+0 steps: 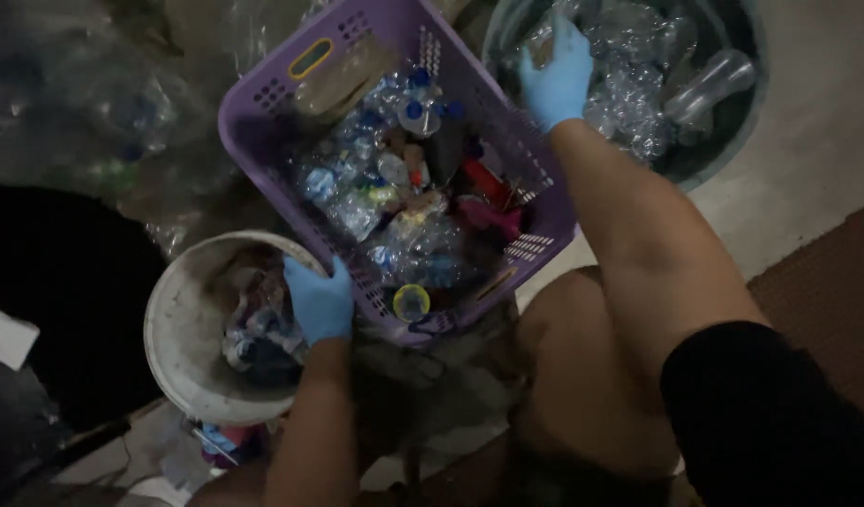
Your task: The person sits on the floor and removes labels from plastic bottles using scissors. They pick up bottles from a purple basket, cut the labels, peel them off by hand, and place the cleaned bottles into a white bucket.
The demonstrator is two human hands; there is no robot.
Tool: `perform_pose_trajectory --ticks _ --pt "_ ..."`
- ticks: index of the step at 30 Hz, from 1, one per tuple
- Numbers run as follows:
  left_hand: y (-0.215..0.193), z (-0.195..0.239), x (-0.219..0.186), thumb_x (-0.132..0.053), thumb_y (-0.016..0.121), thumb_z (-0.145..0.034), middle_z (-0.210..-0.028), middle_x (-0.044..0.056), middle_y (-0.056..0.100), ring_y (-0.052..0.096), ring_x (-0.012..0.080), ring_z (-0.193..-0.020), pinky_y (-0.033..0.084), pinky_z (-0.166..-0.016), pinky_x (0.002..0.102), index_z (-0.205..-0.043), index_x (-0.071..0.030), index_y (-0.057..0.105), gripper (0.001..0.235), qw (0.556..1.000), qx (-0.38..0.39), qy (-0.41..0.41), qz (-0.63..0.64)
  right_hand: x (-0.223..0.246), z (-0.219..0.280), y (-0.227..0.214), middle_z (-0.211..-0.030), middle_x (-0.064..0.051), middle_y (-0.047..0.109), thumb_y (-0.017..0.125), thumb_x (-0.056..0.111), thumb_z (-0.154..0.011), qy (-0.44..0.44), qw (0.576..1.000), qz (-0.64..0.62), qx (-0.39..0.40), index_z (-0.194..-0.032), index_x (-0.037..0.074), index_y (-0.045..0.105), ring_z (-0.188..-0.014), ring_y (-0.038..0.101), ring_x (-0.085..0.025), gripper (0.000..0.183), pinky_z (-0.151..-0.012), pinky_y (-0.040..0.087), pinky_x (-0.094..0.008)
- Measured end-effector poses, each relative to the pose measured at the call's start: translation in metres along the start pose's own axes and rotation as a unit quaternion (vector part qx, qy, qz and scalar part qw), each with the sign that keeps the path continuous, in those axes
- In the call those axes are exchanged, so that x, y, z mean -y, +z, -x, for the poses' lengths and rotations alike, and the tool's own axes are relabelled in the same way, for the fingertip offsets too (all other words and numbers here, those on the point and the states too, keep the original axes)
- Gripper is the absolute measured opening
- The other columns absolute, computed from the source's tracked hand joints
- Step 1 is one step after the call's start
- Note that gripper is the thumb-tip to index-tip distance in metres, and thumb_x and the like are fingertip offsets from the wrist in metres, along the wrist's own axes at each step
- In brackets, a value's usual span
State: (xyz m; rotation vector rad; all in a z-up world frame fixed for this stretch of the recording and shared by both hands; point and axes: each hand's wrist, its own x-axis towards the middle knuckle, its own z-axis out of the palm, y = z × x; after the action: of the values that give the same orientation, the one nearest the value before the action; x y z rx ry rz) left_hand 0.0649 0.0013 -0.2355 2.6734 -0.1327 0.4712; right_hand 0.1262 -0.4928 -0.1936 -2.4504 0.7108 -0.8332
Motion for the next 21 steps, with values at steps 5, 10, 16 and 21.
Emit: perform_pose_trajectory --ticks 5,10,16,21 --pt "0.016 0.006 0.011 -0.037 0.081 -0.083 -0.132 0.034 0.057 0.058 0.0475 -0.122 0.045 -0.11 0.043 -0.144 0.015 0.042 0.089 0.999 -0.003 0.005 0.038 0.09 0.016 -0.012 -0.107 -0.027 0.069 0.077 0.022 -0.086 -0.284 0.954 -0.029 0.092 -0.135 -0.001 0.06 -0.094 0.061 -0.046 0.057 -0.078 0.051 -0.052" --pt "-0.005 -0.002 -0.015 -0.028 0.073 -0.083 -0.126 0.03 0.056 0.06 0.0485 -0.114 0.052 -0.097 0.049 -0.145 0.012 0.037 0.082 0.986 0.061 -0.098 0.117 0.093 0.079 0.042 -0.121 -0.023 0.067 0.07 0.034 -0.092 -0.355 0.87 -0.047 0.339 -0.148 0.009 0.055 -0.107 0.063 -0.042 0.062 -0.088 0.05 -0.049" --pt "-0.025 -0.011 -0.036 -0.033 0.071 -0.088 -0.142 0.029 0.044 0.056 0.0441 -0.123 0.054 -0.098 0.045 -0.152 0.009 0.027 0.088 0.977 0.123 -0.157 0.077 0.12 0.133 0.053 -0.15 -0.02 0.05 0.07 0.066 -0.075 -0.287 0.741 -0.006 0.607 -0.154 0.012 0.045 -0.134 0.051 -0.037 0.099 -0.109 0.044 -0.044" --pt "-0.045 -0.02 -0.053 -0.036 0.069 -0.093 -0.153 0.024 0.042 0.054 0.0413 -0.131 0.054 -0.098 0.05 -0.158 0.004 0.022 0.089 0.953 0.192 -0.224 0.073 0.15 0.141 0.048 -0.155 -0.028 0.041 0.051 0.073 -0.088 -0.245 0.774 0.014 0.583 -0.156 0.012 0.042 -0.133 0.051 -0.044 0.092 -0.098 0.051 -0.05"
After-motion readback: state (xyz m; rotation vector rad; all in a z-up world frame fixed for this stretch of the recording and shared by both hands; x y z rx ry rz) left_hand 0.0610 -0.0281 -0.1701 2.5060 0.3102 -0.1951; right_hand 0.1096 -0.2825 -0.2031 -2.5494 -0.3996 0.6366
